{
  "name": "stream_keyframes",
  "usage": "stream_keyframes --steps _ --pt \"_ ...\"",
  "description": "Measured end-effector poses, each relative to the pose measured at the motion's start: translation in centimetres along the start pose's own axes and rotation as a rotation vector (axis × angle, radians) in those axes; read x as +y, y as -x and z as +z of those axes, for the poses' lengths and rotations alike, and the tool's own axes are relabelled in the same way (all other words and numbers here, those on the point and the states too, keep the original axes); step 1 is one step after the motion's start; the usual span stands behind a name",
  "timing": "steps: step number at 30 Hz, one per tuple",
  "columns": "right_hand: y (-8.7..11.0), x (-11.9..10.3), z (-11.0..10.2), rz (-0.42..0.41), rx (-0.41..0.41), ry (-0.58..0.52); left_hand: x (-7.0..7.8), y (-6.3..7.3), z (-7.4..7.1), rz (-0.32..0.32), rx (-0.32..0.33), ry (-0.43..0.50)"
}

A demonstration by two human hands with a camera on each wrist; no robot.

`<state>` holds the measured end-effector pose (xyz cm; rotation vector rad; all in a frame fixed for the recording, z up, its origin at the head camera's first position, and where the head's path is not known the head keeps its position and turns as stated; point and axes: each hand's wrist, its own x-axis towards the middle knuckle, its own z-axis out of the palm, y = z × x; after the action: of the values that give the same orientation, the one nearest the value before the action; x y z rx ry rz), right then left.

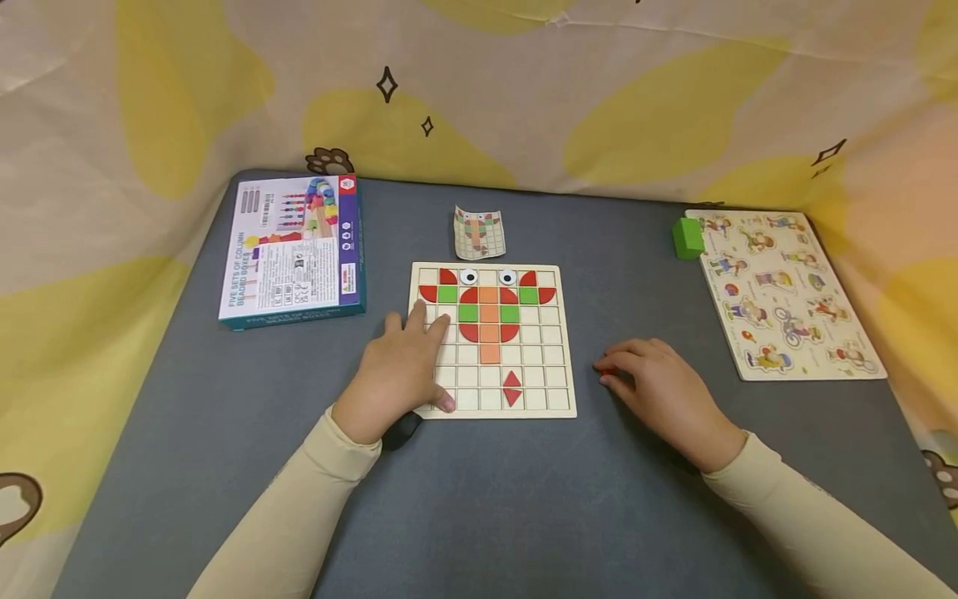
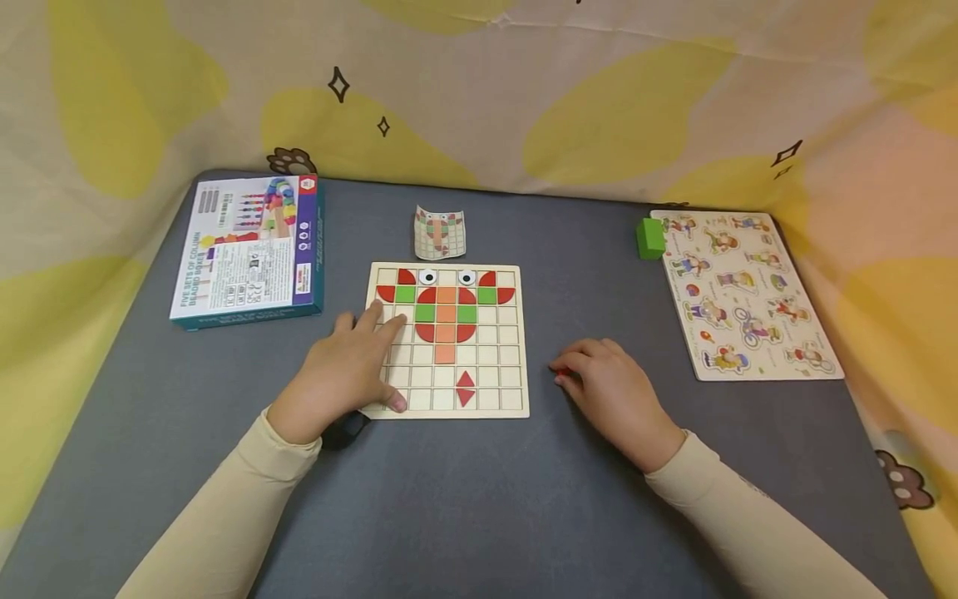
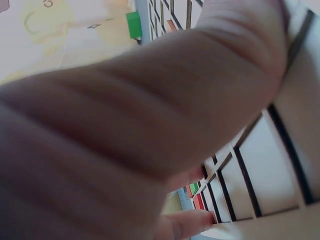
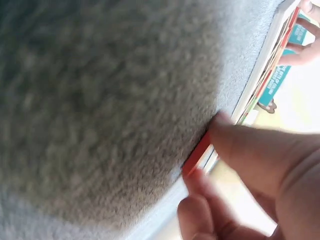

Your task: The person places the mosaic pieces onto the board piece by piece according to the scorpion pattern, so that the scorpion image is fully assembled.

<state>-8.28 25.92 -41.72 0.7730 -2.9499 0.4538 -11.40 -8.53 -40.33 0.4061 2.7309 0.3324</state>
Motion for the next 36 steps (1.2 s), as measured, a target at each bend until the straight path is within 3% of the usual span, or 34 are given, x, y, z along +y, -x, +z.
stream_keyframes --steps 5,11,18,21,25,30,36 --pt "-0.2 0.0 -0.2 0.030 0.012 -0.036 -0.1 0.0 0.1 0.003 0.001 -0.001" --pt "-1.9 -1.0 -0.4 0.035 -0.057 -0.099 -0.3 -0.1 0.2 -0.003 0.004 0.001" --pt "-5.6 -6.1 0.5 -0.158 -0.096 -0.181 -0.2 0.0 -0.2 -0.001 0.002 -0.001" --pt "-6.9 -7.9 1.3 -0.225 -0.118 -0.172 -0.1 0.1 -0.2 -0.002 0.002 -0.004" --pt "-7.7 -9.1 2.1 -0.237 -0.136 -0.142 0.0 0.1 -0.1 0.001 0.003 -0.011" --pt "-7.4 -9.0 2.4 -0.231 -0.116 -0.080 0.0 0.0 0.2 0.011 0.010 -0.026" --pt "-6.6 -8.5 2.4 -0.293 -0.136 0.033 0.0 0.0 0.1 0.003 0.006 -0.019"
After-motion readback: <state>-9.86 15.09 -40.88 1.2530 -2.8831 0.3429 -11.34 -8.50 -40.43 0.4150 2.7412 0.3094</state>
